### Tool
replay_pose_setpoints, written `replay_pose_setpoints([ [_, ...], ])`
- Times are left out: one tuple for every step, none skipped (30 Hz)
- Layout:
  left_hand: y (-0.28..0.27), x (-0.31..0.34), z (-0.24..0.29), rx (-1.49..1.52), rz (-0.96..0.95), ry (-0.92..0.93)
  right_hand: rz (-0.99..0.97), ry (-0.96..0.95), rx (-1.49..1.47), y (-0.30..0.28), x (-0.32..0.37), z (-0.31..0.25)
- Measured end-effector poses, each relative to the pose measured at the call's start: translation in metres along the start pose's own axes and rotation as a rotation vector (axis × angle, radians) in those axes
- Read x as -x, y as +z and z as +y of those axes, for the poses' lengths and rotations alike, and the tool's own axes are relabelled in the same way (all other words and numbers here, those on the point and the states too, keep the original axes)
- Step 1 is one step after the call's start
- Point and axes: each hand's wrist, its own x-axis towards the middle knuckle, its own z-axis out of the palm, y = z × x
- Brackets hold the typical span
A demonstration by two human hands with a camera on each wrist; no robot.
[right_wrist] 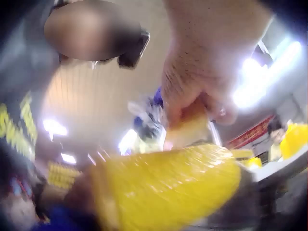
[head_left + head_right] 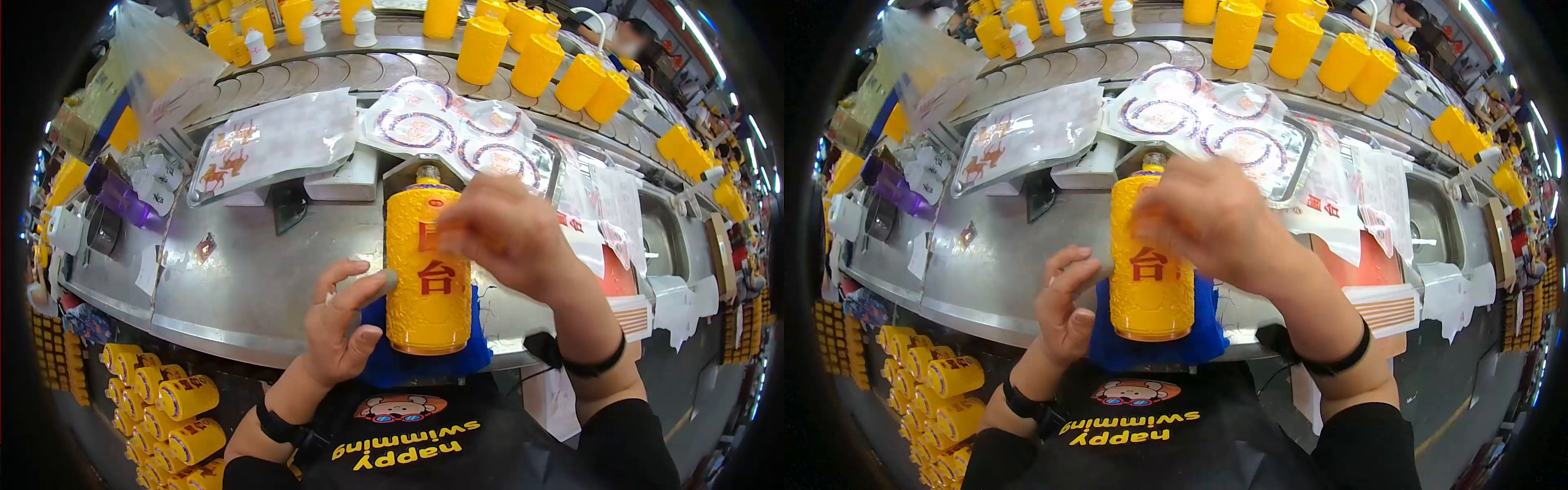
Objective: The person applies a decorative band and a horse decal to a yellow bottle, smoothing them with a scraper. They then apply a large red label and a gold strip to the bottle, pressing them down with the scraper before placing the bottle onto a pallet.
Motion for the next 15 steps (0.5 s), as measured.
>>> replay_pose_setpoints([
  [0.001,-0.001,-0.001,0.050,0.000,-0.017,0.020,-0.035,0.161,-0.004,0.005,-0.003],
  [0.000,-0.002,-0.002,0.023,0.005,0.006,0.038,-0.076,0.322,-0.008,0.010,-0.006],
  [-0.001,-0.003,-0.003,-0.005,0.014,0.027,-0.043,-0.110,0.189,-0.006,0.020,-0.017],
  [-0.001,-0.005,-0.005,-0.032,0.024,0.049,-0.123,-0.144,0.057,-0.002,0.032,-0.030],
  [0.002,-0.005,-0.006,0.009,0.048,0.034,-0.176,-0.087,-0.241,-0.005,0.035,-0.044],
  [0.007,-0.003,-0.006,0.049,0.067,0.016,-0.149,0.046,-0.313,-0.005,0.039,-0.044],
  [0.011,-0.003,-0.004,0.089,0.081,0.003,-0.115,0.179,-0.381,-0.006,0.045,-0.041],
  [0.011,-0.008,-0.004,0.062,0.060,0.013,-0.078,0.308,-0.446,-0.006,0.050,-0.037],
  [0.011,-0.014,-0.003,0.035,0.040,0.022,0.039,0.511,-0.403,-0.001,0.056,-0.032],
  [0.011,-0.021,-0.003,0.008,0.021,0.031,0.149,0.591,-0.432,0.003,0.061,-0.027],
  [0.015,-0.026,-0.006,0.118,0.044,-0.037,0.255,0.670,-0.462,0.008,0.066,-0.023],
  [0.022,-0.031,-0.010,0.228,0.069,-0.109,0.359,0.748,-0.492,0.012,0.070,-0.017],
  [0.027,-0.034,-0.014,0.338,0.093,-0.182,0.305,0.577,-0.357,0.012,0.074,-0.008],
  [0.031,-0.038,-0.017,0.447,0.090,-0.239,0.313,0.555,-0.324,0.016,0.072,-0.004],
  [0.035,-0.042,-0.019,0.556,0.086,-0.297,0.321,0.533,-0.290,0.020,0.069,-0.003],
])
